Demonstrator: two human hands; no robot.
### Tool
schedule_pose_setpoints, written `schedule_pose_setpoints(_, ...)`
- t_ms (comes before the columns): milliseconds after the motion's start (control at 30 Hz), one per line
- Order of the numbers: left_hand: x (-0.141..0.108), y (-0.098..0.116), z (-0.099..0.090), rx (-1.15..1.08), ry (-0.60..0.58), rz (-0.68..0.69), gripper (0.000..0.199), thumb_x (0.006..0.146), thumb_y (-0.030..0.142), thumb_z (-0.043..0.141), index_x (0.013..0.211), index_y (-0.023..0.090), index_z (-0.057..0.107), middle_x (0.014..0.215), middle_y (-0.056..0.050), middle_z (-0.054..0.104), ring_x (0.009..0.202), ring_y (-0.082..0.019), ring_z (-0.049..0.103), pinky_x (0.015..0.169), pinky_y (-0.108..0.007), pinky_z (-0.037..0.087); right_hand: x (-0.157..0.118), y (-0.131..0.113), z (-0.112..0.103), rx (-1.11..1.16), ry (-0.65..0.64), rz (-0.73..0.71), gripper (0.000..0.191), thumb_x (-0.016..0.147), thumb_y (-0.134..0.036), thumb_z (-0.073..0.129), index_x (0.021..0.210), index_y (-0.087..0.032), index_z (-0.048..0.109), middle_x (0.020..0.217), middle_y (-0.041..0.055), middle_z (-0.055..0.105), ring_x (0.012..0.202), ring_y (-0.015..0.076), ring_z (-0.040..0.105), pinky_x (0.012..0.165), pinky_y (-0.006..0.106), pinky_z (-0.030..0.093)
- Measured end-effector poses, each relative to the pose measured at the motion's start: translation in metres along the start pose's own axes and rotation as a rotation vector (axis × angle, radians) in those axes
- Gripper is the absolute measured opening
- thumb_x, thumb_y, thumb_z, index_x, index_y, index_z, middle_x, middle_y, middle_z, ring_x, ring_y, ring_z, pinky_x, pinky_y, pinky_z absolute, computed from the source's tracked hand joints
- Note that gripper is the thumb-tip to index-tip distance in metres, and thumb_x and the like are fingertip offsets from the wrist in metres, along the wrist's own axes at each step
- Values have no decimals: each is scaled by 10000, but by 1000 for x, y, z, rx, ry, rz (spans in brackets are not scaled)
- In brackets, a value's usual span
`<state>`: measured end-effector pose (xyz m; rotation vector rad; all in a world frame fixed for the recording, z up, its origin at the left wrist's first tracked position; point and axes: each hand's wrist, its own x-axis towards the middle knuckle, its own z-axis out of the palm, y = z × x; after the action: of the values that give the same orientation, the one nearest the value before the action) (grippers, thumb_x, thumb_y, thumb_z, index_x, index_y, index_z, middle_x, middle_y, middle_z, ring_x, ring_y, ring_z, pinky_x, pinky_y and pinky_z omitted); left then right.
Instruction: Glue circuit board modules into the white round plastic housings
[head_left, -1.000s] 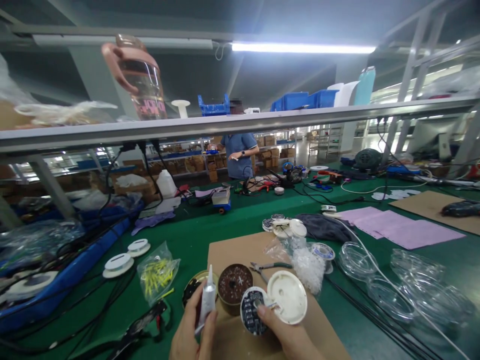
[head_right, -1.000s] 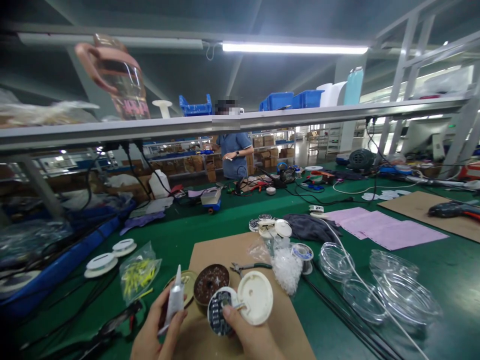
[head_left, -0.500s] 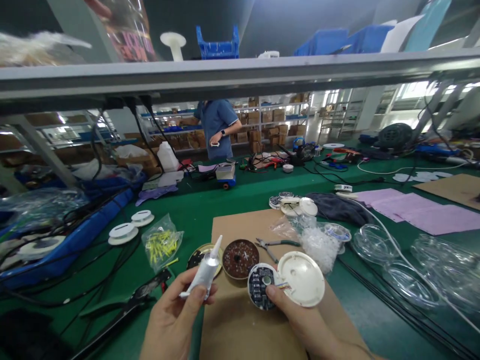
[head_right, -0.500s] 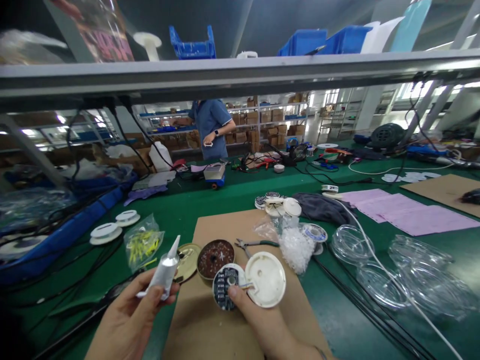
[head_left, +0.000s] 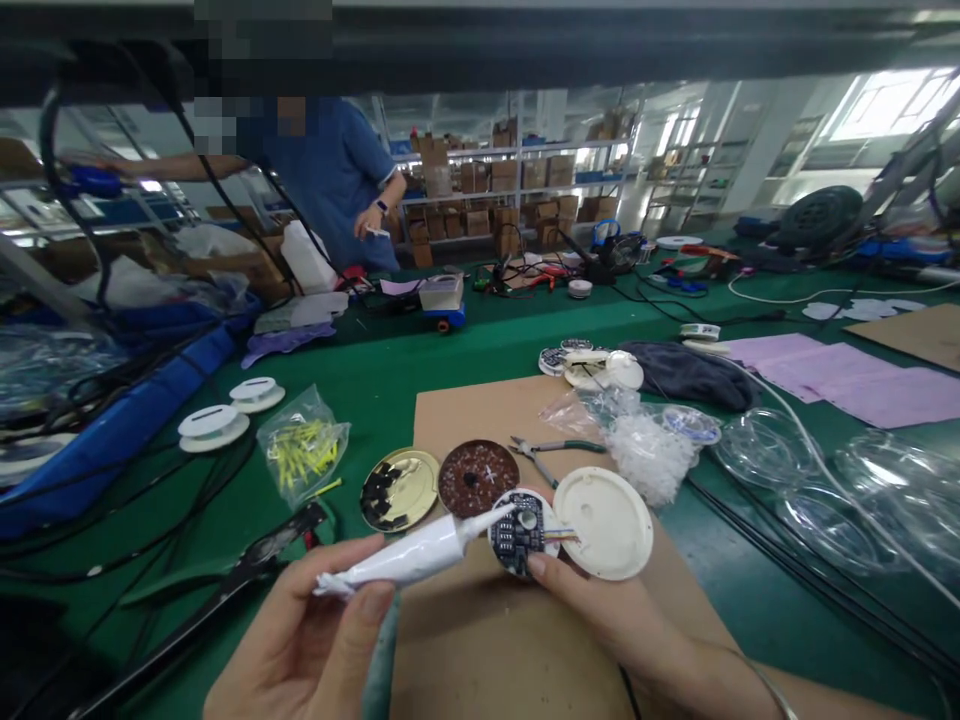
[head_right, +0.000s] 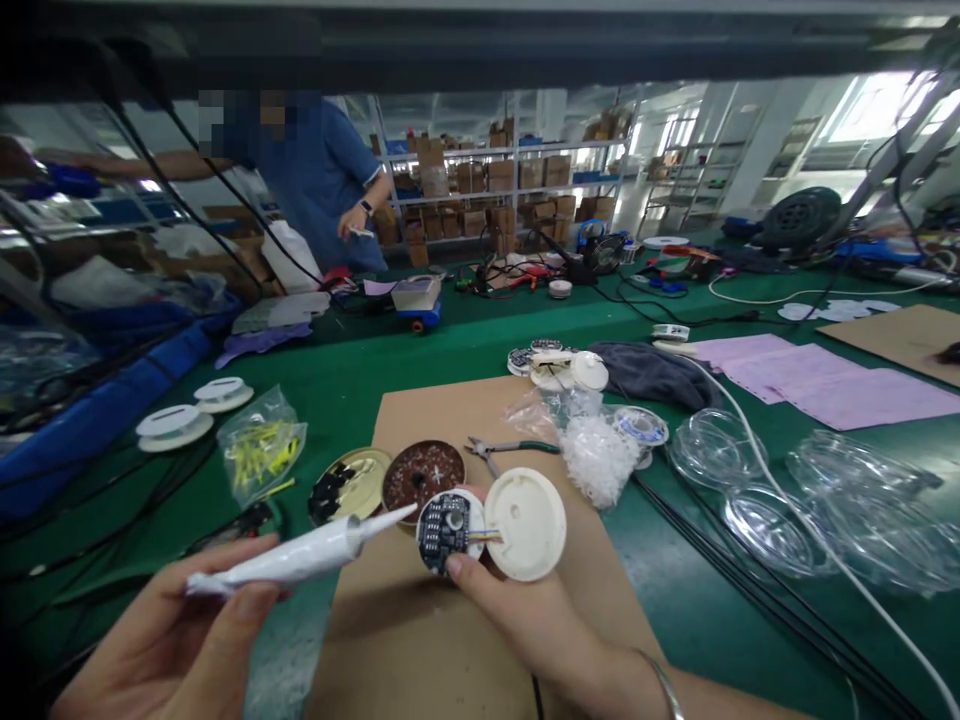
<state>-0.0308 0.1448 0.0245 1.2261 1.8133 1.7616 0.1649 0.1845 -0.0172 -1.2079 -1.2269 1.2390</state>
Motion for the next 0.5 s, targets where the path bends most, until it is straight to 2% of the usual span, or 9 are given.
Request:
schedule_pose_setpoints(100, -8, 7, 3, 65, -15, 49, 204, 745, 381, 680, 888, 235, 672, 819, 37, 697, 692, -115, 640, 664, -159, 506, 0, -8, 2, 13, -82, -22, 490, 699, -361, 682, 1168, -225, 636, 1055, 86, 690, 1131, 272, 577, 1077, 447, 364)
schedule_pose_setpoints(267, -8, 3, 1, 86, -52, 170, 162, 766, 340, 655, 882, 227, 669, 848, 14, 662, 708, -135, 603, 689, -218, 472, -5, -7, 2, 16, -108, 10, 485, 686, -351, 684, 1154, -229, 645, 1014, 75, 708, 1073, 268, 615, 1043, 431, 422)
schedule_pose_setpoints(400, -4, 5, 0, 86, -1, 201, 161, 829, 351, 582, 918, 218, 600, 946, -7, 613, 896, -170, 584, 838, -242, 437, -8, -5, -1, -32, -113, -40, 426, 718, -340, 666, 1134, -248, 649, 1081, 58, 699, 1049, 249, 629, 1011, 387, 464)
schedule_pose_setpoints(500, -3, 10, -1, 58, -42, 221, 141, 863, 354, 538, 937, 235, 554, 985, -20, 598, 980, -188, 575, 899, -272, 442, -8, -8, -3, -56, -90, -99, 371, 749, -328, 659, 1112, -252, 641, 1079, 42, 699, 1002, 226, 648, 964, 354, 502)
